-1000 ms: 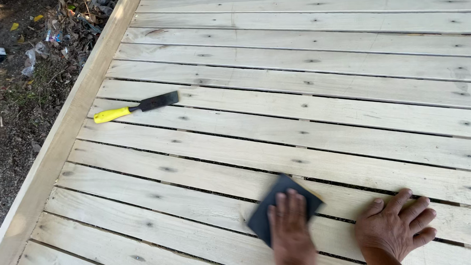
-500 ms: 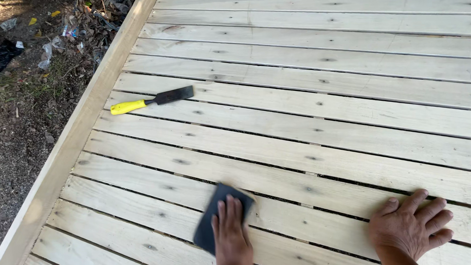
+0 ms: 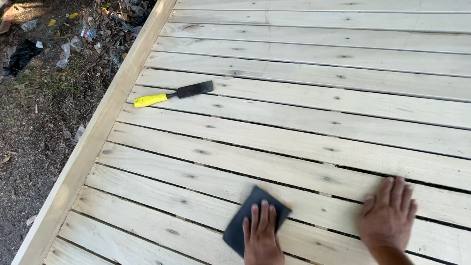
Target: The person sands a wooden bed frame with sheets of sandpaper, working by hand along the side rails, corners, legs, and then the slatted top surface. They move around the frame to reach different edges and rub the sandpaper back and forth over the wood.
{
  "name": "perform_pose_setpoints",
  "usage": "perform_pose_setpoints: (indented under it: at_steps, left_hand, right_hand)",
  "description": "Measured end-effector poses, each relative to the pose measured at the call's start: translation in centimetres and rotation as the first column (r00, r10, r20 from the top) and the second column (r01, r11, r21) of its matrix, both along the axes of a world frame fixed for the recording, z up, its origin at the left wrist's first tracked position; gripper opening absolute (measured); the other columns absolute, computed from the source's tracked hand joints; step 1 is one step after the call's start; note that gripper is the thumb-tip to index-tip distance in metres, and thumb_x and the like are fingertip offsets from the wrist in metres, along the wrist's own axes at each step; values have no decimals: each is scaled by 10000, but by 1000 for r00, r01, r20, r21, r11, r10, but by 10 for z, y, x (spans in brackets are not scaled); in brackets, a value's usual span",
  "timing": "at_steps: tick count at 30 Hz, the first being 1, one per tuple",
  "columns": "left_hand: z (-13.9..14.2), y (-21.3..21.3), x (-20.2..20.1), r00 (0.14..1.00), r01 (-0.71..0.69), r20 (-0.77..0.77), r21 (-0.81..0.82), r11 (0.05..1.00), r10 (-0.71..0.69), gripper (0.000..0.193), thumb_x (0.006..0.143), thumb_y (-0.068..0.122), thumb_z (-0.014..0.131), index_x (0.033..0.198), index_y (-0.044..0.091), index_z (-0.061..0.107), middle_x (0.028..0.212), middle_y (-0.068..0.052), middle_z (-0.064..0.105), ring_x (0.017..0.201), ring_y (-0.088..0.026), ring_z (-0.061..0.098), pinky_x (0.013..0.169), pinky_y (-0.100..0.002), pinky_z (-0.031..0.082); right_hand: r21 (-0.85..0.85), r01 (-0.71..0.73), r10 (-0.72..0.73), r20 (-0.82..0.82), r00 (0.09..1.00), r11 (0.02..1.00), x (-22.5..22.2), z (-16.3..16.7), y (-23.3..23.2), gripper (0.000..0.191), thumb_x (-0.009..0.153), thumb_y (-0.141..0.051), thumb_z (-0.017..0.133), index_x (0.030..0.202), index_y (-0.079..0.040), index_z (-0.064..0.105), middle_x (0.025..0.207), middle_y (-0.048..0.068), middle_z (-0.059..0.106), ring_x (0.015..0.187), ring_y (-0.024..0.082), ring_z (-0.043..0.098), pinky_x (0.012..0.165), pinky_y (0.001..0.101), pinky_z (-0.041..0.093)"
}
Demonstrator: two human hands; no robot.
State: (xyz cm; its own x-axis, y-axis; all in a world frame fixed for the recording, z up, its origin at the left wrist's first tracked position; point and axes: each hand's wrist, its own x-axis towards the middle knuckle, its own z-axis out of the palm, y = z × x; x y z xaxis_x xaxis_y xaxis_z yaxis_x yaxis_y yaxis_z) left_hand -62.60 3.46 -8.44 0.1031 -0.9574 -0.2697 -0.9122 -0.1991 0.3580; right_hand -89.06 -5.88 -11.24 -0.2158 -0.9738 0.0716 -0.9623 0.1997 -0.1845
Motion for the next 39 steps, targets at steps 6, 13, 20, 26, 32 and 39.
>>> perform_pose_setpoints:
  at_steps: [6,13,20,26,32,39]
  left_hand:
    - [0,-46,28,1000,17,22,-46,999,-16,571,1016,209,408,1569,108,309,1682,-62,194,1553,-287,114,1227,-499,100]
    - [15,-61,28,998,-38,43,-128,991,44,548,1046,227,381,1570,77,315,1686,-91,204,1552,-308,118,1224,-519,103]
    - [6,-34,26,995,89,-41,22,996,-88,577,1020,198,419,1585,150,313,1697,-11,190,1572,-255,109,1252,-497,86]
    - [23,-89,43,997,-68,31,-107,992,71,561,1056,211,362,1593,94,246,1700,-51,153,1561,-273,85,1252,-469,72]
    - [24,-8,52,997,-59,64,206,977,47,587,1046,210,335,1620,205,210,1704,19,99,1581,-212,34,1267,-484,29]
    - [20,-97,91,981,-160,105,-48,986,164,551,1064,257,320,1593,122,252,1698,-20,159,1563,-254,83,1247,-467,97]
  right_hand:
    - [-43,50,-52,-45,998,998,84,-20,38,729,990,-482,209,1600,-88,140,1666,190,91,1541,355,43,1211,521,45]
    - [-42,70,-70,7,998,997,89,-13,43,723,978,-473,246,1597,-106,176,1677,180,98,1557,332,24,1224,529,18]
    - [22,98,-97,-44,994,995,92,-13,40,740,964,-490,279,1592,-109,189,1676,189,104,1561,346,22,1219,536,20]
    - [-35,67,-67,6,998,997,88,-18,41,732,975,-476,275,1593,-91,200,1670,210,114,1558,365,38,1214,554,31]
    - [-25,72,-73,-48,996,997,89,-17,39,728,970,-473,255,1580,-82,194,1662,217,108,1554,368,29,1213,557,30]
    - [-55,65,-65,11,998,996,89,-20,42,721,982,-478,246,1588,-93,178,1664,198,95,1555,355,19,1216,546,12]
